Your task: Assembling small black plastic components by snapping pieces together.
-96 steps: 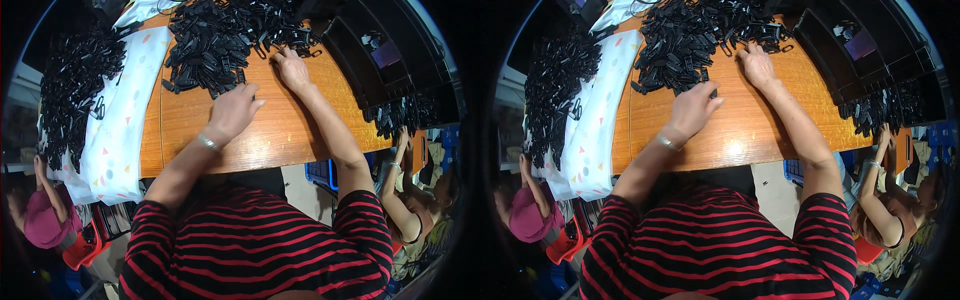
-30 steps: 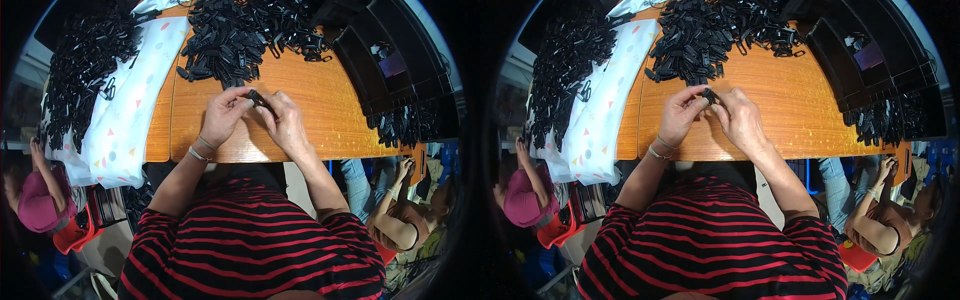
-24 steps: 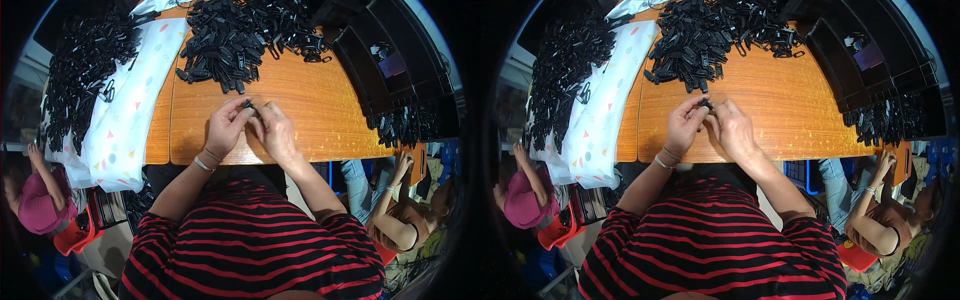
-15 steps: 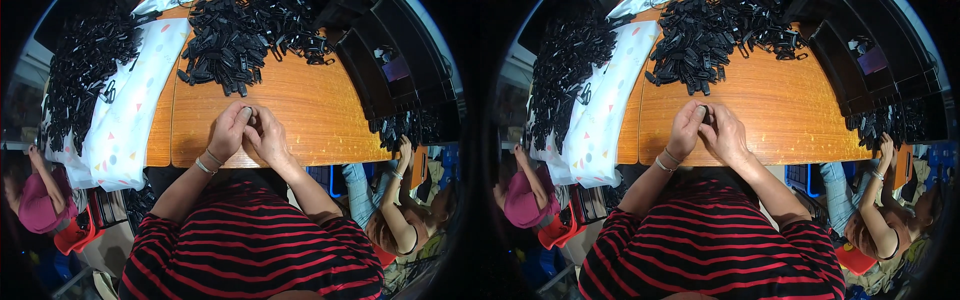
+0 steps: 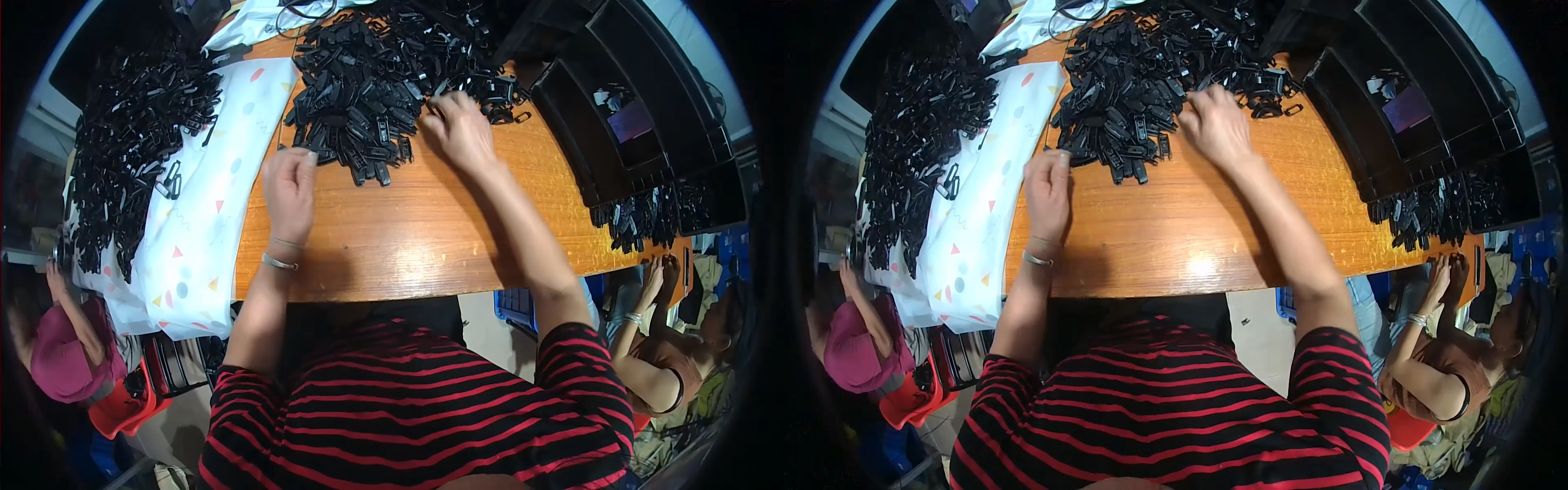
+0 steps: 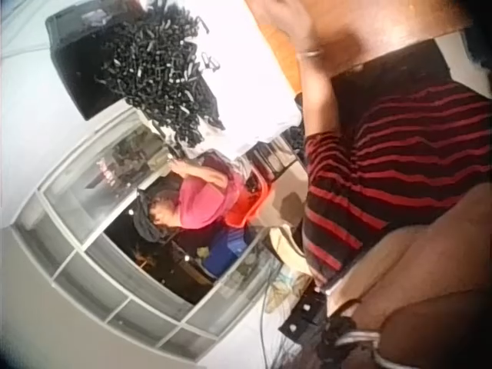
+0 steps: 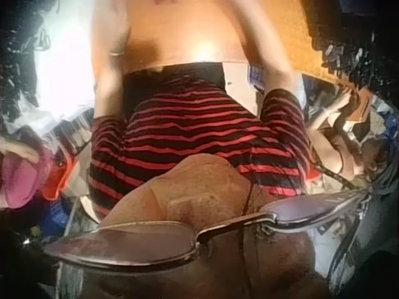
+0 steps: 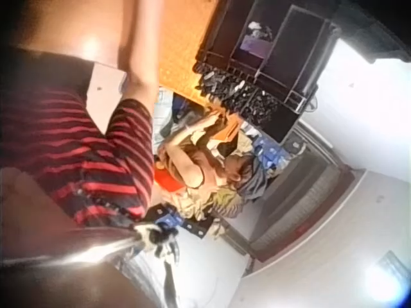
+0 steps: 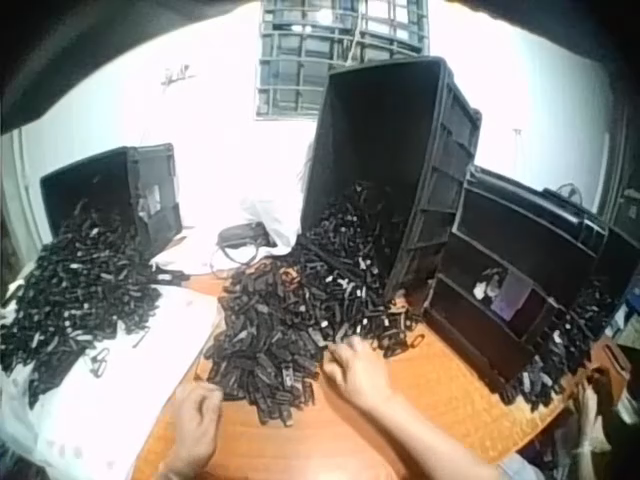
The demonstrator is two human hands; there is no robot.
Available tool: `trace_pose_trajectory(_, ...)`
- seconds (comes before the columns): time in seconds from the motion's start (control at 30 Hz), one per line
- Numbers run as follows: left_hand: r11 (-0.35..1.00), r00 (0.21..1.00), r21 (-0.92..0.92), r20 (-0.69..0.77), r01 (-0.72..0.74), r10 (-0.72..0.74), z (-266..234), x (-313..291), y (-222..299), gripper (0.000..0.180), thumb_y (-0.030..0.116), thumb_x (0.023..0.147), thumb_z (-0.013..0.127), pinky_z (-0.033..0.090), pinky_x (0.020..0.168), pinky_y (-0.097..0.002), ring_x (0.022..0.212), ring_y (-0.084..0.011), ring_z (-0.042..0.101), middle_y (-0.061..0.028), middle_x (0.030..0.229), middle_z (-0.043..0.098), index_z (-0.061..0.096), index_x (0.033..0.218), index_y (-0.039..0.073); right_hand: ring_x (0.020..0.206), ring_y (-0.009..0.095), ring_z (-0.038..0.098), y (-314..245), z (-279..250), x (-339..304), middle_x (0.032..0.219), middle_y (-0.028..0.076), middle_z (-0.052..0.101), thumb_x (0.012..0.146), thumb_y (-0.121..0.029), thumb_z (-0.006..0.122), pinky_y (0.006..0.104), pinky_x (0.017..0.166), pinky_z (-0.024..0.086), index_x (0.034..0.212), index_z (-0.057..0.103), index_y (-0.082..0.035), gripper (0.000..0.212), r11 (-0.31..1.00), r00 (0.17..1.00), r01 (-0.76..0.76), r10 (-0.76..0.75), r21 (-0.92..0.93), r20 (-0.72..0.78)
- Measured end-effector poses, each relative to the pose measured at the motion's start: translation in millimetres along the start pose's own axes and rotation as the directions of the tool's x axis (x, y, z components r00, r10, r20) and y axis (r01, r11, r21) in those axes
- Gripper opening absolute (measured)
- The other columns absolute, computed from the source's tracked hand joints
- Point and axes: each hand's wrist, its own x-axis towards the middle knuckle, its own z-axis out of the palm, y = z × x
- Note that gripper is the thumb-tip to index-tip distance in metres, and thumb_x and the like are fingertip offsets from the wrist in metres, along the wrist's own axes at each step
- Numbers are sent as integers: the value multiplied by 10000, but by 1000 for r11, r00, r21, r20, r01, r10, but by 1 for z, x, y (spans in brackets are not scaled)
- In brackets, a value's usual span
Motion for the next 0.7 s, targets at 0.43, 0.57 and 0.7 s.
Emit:
trace_pose_trajectory(0.43,922,978,342,-39,-179,204,4,21,-31,241,202,905,605,439,880,-396,1041,-369,549,-180,1178,573,533,843,-20,1160,348,492,49,42,77,1258,148,491,823,-84,533,483,933,444,1253,560,-146,435,954,969,96,-25,-283,245)
trace_pose_trajectory(0.57,936,981,305,-34,-173,193,2,6,-24,241,207,918,591,447,847,-390,997,-358,558,-173,1138,571,530,858,-19,1163,358,487,37,20,29,1265,163,491,807,-40,536,463,931,446,1214,572,-94,413,962,961,120,-50,-247,273)
trace_pose_trajectory(0.7,961,983,208,7,-183,185,1,-12,-12,220,192,934,572,460,823,-371,975,-348,568,-171,1108,580,528,869,-14,1117,341,517,33,1,-20,1261,133,525,769,34,549,425,908,468,1170,599,-69,417,961,962,214,-176,-178,207)
